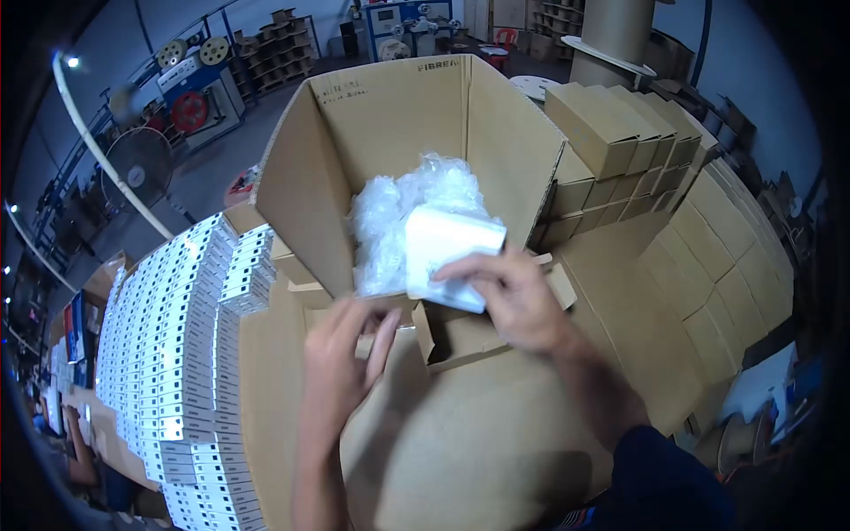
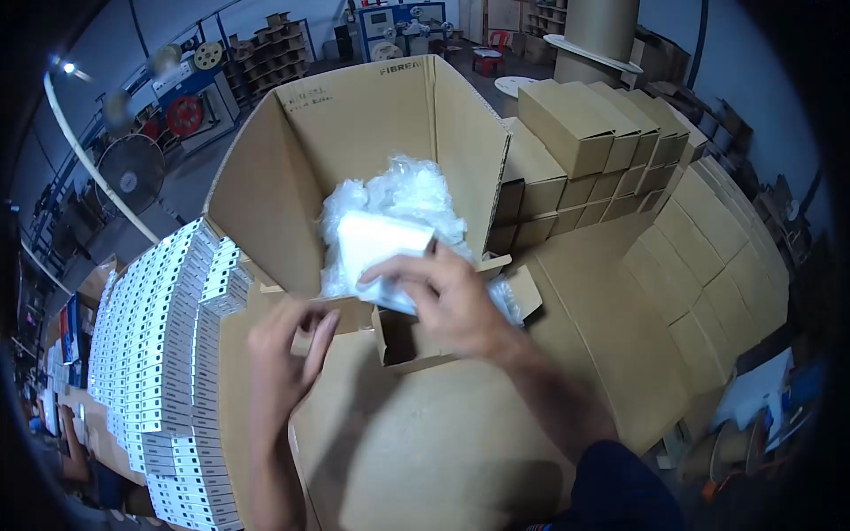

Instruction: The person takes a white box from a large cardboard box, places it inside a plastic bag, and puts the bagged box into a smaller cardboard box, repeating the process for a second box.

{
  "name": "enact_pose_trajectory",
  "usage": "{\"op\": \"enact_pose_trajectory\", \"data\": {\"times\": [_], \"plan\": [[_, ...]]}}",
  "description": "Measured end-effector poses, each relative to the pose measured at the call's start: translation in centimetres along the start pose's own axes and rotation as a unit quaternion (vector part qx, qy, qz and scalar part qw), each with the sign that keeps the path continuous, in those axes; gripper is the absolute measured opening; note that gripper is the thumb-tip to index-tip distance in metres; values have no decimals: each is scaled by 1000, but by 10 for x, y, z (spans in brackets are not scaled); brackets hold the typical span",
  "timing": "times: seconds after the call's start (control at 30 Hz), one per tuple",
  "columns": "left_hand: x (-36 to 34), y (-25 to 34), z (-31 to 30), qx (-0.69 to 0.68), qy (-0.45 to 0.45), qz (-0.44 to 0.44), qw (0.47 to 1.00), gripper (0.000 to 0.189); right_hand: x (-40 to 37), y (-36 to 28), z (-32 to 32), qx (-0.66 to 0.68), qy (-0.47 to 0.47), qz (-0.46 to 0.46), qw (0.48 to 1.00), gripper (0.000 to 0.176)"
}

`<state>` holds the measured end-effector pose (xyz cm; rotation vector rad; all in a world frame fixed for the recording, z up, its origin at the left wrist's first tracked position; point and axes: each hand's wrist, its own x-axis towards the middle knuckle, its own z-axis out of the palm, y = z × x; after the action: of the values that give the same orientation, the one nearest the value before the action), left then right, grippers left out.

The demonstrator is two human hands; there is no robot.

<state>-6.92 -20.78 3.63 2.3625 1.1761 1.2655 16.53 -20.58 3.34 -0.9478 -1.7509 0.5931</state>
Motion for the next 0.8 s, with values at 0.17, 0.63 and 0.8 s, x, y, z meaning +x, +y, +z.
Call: {"op": "enact_pose_trajectory", "data": {"times": [0.17,0.63,0.8], "plan": [[101,-69,90,93,-158,56,981,31,64,22,-36,-115,90,-36,989,26],[123,-84,58,-198,-161,-156,954,24,73,71,-44,-71,122,-23,990,35],[60,-29,27,-317,-98,-188,925,36,36,41,-28,-25,61,60,996,53]]}}
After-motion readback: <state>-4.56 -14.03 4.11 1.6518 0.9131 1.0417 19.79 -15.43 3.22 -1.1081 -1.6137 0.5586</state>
